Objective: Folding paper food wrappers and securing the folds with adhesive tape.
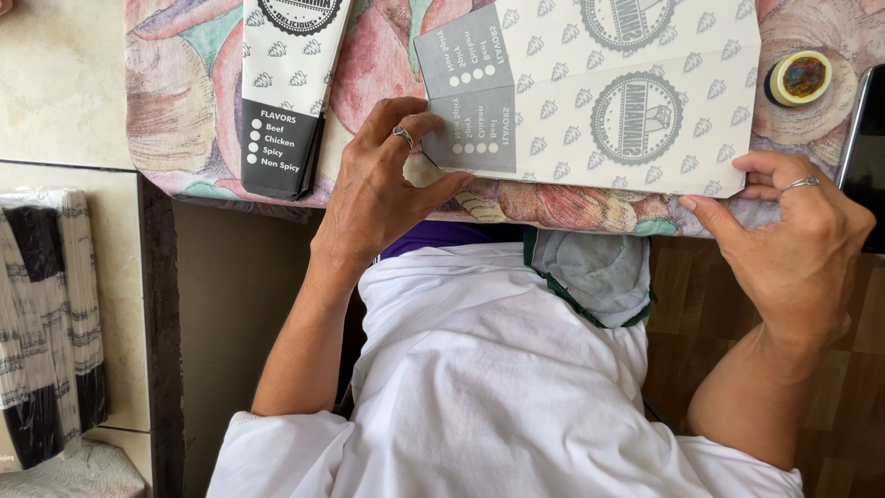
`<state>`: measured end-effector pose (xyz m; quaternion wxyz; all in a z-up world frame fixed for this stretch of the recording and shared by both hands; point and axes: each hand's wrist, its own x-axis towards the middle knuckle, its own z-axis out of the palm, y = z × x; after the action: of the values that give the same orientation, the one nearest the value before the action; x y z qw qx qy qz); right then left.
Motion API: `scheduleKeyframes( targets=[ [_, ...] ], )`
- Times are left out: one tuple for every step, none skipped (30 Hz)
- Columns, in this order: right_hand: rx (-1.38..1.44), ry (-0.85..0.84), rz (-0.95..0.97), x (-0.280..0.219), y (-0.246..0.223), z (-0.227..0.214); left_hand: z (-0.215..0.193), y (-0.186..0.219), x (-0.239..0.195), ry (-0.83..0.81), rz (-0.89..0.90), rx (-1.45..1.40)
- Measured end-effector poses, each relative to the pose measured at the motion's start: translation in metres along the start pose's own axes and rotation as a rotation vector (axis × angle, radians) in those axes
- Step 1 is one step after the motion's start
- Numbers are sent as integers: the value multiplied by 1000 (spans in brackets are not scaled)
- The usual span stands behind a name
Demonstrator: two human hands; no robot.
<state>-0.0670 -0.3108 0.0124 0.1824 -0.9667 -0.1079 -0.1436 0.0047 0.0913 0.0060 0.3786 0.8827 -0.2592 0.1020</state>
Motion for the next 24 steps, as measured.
scheduleKeyframes(
  targets=[
    [-7, 2, 0, 0, 0, 0, 1, -1, -1, 13, 28, -3],
    [-14, 4, -1, -1, 1, 1, 2, -2, -1, 25, 57, -5],
    [-14, 4, 0, -1, 1, 1, 1, -1, -1, 25, 57, -6],
    [-21, 4, -3, -1, 1, 1, 1, 0, 0, 11, 48, 2],
    [-28, 5, -5, -1, 2, 1, 0, 2, 1, -3, 40, 11],
    [-28, 5, -6, 0, 2, 1, -1, 3, 2, -3, 40, 11],
    [-26, 2, -12, 0, 2, 1, -3, 5, 2, -17, 19, 10],
    [-24, -1, -18, 0, 2, 0, -4, 6, 3, -32, -2, 9],
    [-24, 0, -17, 1, 1, 0, -4, 7, 4, -32, -1, 9],
    [-9, 3, -24, 2, 0, -1, -4, 7, 5, -21, 21, 10],
    [6, 7, -32, 2, -1, -1, -4, 7, 5, -11, 44, 10],
    [6, 7, -32, 3, -3, -5, -2, 5, 4, -10, 44, 11],
    [-9, -23, -24, 5, -4, -8, -1, 4, 4, -6, 51, 24],
    [-24, -53, -17, 6, -6, -12, 1, 2, 3, -1, 59, 37],
    [-24, -52, -19, 9, -9, -15, 2, 0, 3, 1, 59, 38],
    [-67, -16, -63, 12, -12, -18, 2, -1, 3, 9, 83, 34],
    [-110, 20, -107, 14, -16, -22, 2, -2, 2, 16, 106, 29],
    [-110, 22, -107, 21, -23, -19, 2, -2, 2, 16, 107, 31],
    [-20, 60, -175, 28, -31, -16, 2, -2, 2, 18, 118, 44],
    [70, 100, -242, 35, -39, -13, 2, -3, 1, 18, 130, 57],
    [70, 102, -241, 41, -44, -2, 2, -3, 2, 17, 132, 58],
    [118, 75, -328, 46, -50, 9, 3, -3, 1, 22, 140, 52],
    [166, 48, -415, 52, -57, 21, 3, -4, 1, 26, 148, 47],
    [166, 48, -416, 59, -69, 21, 3, -4, 1, 27, 148, 47]
  ],
)
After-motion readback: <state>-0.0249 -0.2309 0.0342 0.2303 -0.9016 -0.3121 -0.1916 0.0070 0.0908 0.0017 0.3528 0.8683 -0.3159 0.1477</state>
